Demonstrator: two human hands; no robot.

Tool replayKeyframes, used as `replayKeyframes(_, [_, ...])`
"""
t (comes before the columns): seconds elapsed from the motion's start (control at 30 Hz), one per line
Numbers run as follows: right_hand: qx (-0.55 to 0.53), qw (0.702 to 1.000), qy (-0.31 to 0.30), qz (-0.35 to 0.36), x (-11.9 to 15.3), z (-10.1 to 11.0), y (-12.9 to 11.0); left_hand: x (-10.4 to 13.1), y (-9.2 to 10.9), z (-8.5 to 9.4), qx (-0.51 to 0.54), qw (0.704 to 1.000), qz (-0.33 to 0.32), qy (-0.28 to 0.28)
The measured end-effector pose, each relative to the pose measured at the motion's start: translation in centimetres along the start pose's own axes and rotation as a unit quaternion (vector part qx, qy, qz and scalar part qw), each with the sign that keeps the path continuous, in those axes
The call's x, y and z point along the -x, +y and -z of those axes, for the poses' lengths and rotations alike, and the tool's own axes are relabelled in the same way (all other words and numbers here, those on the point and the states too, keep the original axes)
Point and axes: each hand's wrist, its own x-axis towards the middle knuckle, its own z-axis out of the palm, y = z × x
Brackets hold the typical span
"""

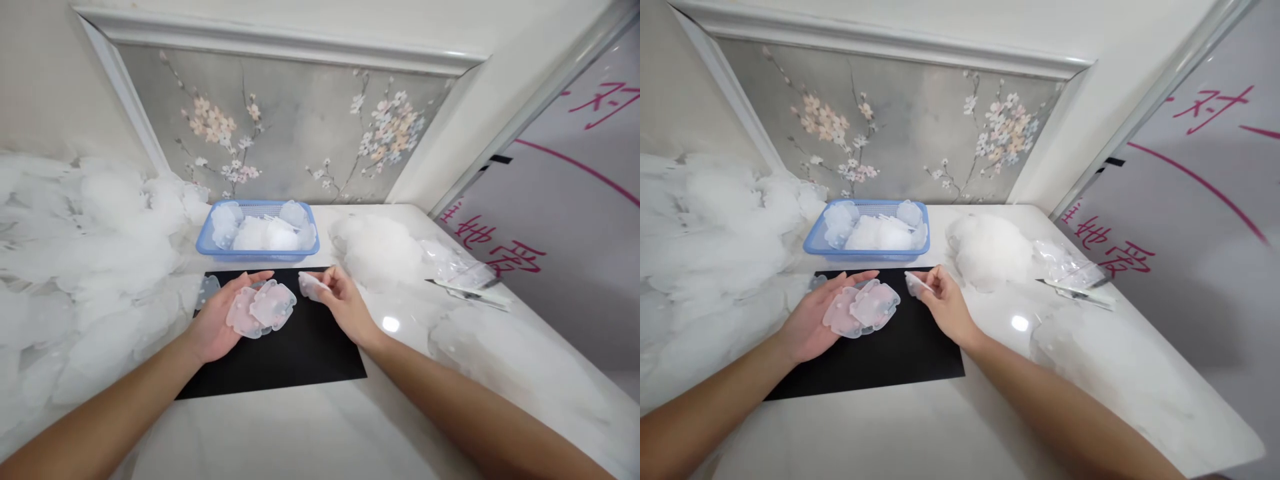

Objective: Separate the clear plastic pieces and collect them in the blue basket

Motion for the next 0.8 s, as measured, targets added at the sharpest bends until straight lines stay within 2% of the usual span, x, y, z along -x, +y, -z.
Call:
replayKeyframes(0.13, [0.085,0.989,0.074,0.093,0.4,0.2,0.0,0.2,0.0,-0.1,0.006,1.0,0.012,-0.012])
replayKeyframes(0.2, [0.16,0.97,0.066,0.168,0.9,0.2,0.0,0.2,-0.1,-0.2,0.011,1.0,0.014,-0.015])
replayKeyframes(0.23, [0.199,0.957,0.033,0.207,1.2,0.1,0.0,0.2,-0.2,-0.2,0.014,1.0,0.013,-0.018])
replayKeyframes(0.3, [0.269,0.923,-0.078,0.265,1.6,-0.3,0.0,0.2,-0.3,-0.3,0.025,0.999,0.005,-0.028])
replayKeyframes(0.37, [0.318,0.887,-0.184,0.279,1.9,-0.8,0.1,0.2,-0.4,-0.5,0.037,0.998,-0.004,-0.041])
replayKeyframes(0.4, [0.334,0.875,-0.215,0.277,1.9,-1.0,0.1,0.3,-0.4,-0.6,0.043,0.998,-0.006,-0.047])
replayKeyframes(0.43, [0.342,0.87,-0.227,0.271,1.9,-1.1,0.1,0.3,-0.5,-0.6,0.048,0.997,-0.007,-0.052])
replayKeyframes(0.5, [0.331,0.883,-0.219,0.251,1.7,-1.3,0.1,0.4,-0.6,-0.7,0.05,0.997,-0.006,-0.058])
replayKeyframes(0.6, [0.245,0.941,-0.159,0.169,1.3,-1.0,-0.1,0.5,-0.9,-0.6,0.03,0.997,0.0,-0.067])
replayKeyframes(0.7, [0.087,0.993,-0.07,0.041,0.8,-0.6,-0.1,0.4,-1.1,-0.5,-0.015,0.998,0.002,-0.054])
replayKeyframes(0.8, [-0.104,0.992,-0.03,-0.063,0.2,-0.1,0.1,0.3,-0.9,-0.5,-0.065,0.997,-0.035,0.008])
